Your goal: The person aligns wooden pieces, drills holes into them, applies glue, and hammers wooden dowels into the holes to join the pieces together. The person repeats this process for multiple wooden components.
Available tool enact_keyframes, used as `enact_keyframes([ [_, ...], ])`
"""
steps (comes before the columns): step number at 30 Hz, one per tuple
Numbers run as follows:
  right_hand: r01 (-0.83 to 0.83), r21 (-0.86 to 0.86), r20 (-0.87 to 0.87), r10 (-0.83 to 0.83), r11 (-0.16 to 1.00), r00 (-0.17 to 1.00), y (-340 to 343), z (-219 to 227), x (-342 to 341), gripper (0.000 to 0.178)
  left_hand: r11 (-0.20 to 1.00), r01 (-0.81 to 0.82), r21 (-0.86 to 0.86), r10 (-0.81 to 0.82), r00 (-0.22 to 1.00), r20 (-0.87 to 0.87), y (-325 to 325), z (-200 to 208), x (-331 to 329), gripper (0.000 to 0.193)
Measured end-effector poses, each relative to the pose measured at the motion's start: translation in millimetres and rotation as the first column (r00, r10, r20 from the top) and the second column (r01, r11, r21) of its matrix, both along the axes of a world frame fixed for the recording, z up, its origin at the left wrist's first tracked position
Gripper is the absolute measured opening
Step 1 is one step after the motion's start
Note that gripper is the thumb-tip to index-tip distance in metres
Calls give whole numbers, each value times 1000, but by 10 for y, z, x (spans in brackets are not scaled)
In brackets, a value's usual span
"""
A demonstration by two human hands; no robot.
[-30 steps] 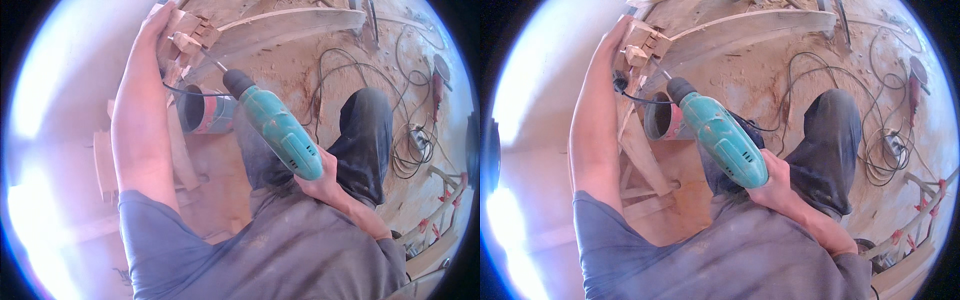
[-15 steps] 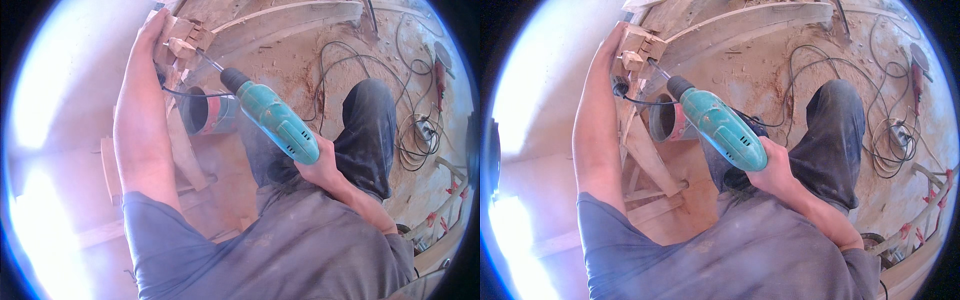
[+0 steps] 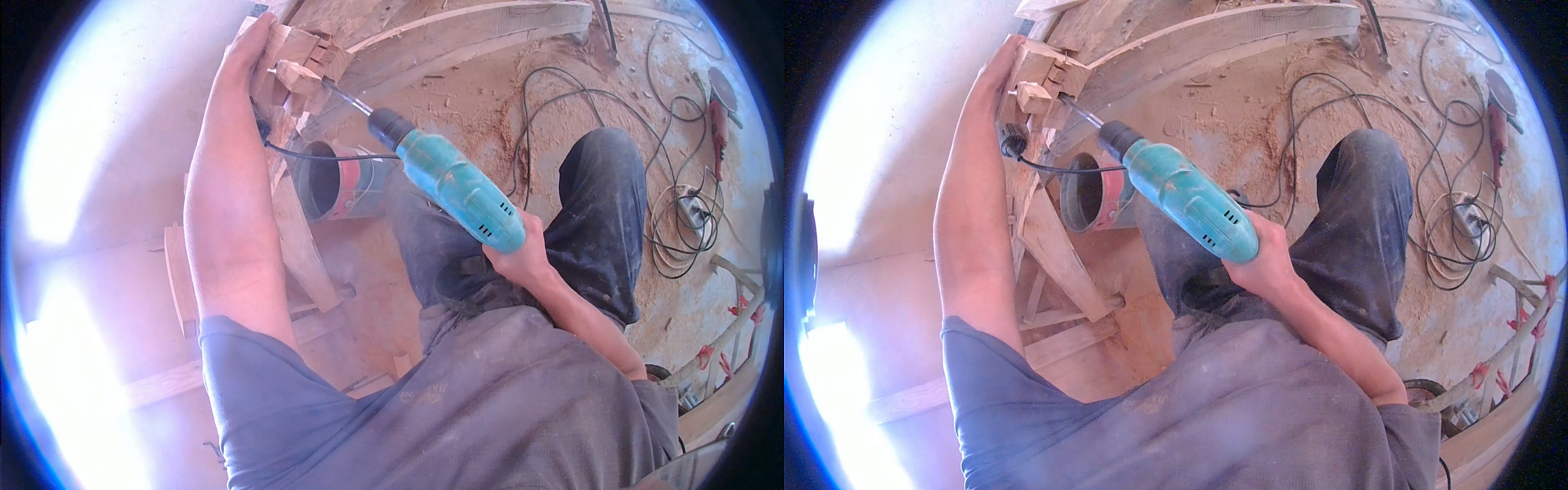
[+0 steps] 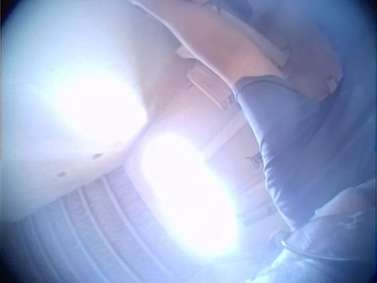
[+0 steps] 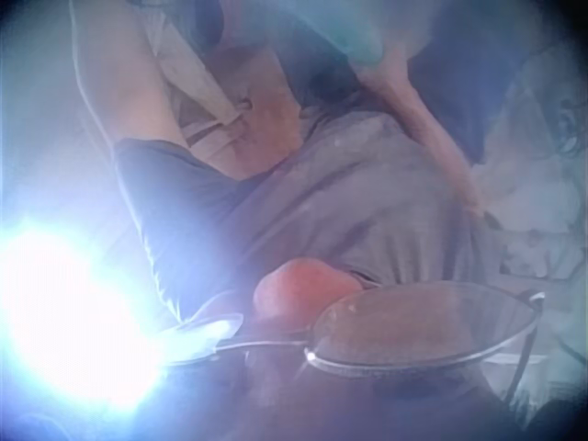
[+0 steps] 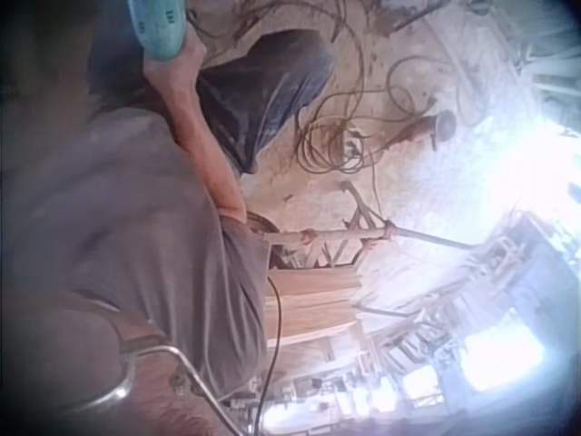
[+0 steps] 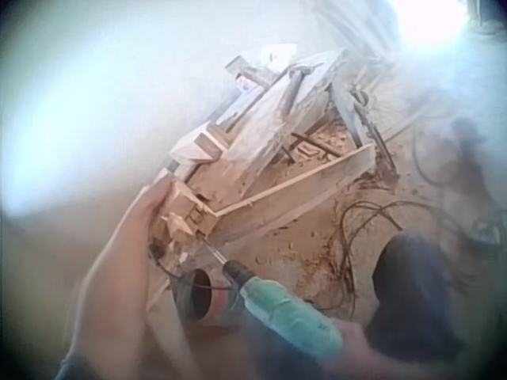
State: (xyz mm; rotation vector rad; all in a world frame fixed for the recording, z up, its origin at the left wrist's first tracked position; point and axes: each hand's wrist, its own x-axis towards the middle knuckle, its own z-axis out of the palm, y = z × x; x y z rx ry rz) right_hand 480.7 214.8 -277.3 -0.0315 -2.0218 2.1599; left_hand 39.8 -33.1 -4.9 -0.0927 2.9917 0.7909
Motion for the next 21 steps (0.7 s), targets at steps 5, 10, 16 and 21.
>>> enact_keyframes([
  [5, 4, 18, 16, -4, 1000, 1000, -6, -127, -38, 27, 1000, -12, 11, 11, 1000, 11, 89, 2, 125, 67],
  [10, -9, -20, -14, 9, 1000, 1000, 19, -178, -82, 27, 1000, -2, 10, 2, 1000, 9, 68, 34, 140, 63],
  [16, 1, -29, -27, -2, 1000, 1000, 34, -311, -155, 28, 999, -41, 34, 40, 999, 27, 123, 32, 139, 66],
  [21, -15, -13, -29, 15, 1000, 999, 32, -343, -169, 29, 1000, -7, 20, 7, 1000, -8, 45, 21, 112, 65],
])
